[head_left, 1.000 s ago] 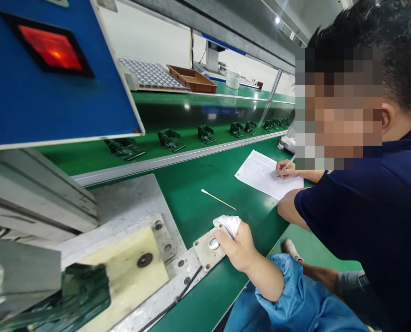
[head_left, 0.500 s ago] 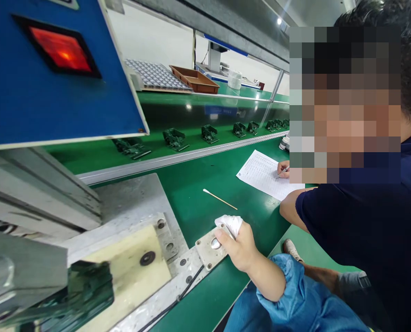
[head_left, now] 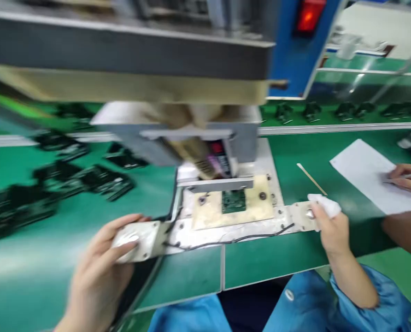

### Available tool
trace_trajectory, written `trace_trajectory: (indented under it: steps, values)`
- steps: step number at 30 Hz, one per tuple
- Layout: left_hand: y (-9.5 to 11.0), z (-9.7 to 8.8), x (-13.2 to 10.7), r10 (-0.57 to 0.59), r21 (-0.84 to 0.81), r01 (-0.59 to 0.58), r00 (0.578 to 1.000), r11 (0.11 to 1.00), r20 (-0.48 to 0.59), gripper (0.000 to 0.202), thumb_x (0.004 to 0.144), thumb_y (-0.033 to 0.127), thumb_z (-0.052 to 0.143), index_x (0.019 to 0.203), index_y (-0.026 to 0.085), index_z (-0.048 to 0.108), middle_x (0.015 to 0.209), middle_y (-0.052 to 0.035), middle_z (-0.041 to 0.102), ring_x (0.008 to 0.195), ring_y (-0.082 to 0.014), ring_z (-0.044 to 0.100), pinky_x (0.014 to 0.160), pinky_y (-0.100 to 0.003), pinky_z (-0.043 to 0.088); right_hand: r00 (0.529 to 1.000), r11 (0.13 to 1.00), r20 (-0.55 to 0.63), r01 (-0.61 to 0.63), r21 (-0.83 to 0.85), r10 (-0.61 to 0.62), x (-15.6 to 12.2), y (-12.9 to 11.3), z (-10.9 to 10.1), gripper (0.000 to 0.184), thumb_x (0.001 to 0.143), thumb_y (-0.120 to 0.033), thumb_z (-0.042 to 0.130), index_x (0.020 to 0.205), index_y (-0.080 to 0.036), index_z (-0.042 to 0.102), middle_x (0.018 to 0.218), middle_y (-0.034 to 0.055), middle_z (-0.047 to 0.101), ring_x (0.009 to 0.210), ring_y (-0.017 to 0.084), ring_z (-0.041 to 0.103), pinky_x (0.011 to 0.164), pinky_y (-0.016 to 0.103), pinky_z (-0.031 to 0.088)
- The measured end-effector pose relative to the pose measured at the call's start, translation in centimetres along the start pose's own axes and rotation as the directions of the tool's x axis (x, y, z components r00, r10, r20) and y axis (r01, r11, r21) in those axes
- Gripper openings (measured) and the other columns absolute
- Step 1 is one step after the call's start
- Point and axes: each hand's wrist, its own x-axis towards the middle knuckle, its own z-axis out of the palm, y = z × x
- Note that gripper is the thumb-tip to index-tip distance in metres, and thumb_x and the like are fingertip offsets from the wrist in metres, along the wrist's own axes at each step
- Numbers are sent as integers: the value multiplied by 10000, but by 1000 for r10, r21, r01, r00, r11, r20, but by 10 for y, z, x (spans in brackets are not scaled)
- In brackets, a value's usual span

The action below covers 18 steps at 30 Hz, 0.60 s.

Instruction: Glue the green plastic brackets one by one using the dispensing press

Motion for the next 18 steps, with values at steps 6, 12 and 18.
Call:
trace_trajectory:
  steps: [6, 12, 18]
  values:
    - [-17, -11, 8, -89, -249, 75, 995, 966, -45, 394, 608, 206, 809, 996, 214, 743, 954, -11, 746, 814, -173, 640, 680, -211, 513, 997, 995, -62, 47, -93, -53, 3, 5, -9, 506, 784, -625, 775, 1009, -173, 804, 1048, 129, 765, 1029, 337, 708, 981, 519, 515]
    - [-16, -7, 7, -64, -259, 52, 997, 965, -38, 423, 597, 206, 811, 1011, 185, 726, 947, -35, 736, 809, -187, 637, 680, -236, 511, 994, 994, -60, 86, -65, -90, 3, 9, -10, 460, 830, -555, 785, 1055, -154, 788, 1054, 125, 753, 1014, 298, 705, 985, 488, 521]
    - [-18, -9, 7, -56, -259, 43, 998, 965, -41, 414, 622, 206, 810, 1028, 188, 727, 963, -40, 729, 836, -188, 620, 691, -236, 493, 992, 992, -70, 103, -76, -108, 3, 6, -10, 465, 831, -554, 785, 1047, -142, 783, 1057, 136, 750, 1003, 302, 710, 968, 486, 538]
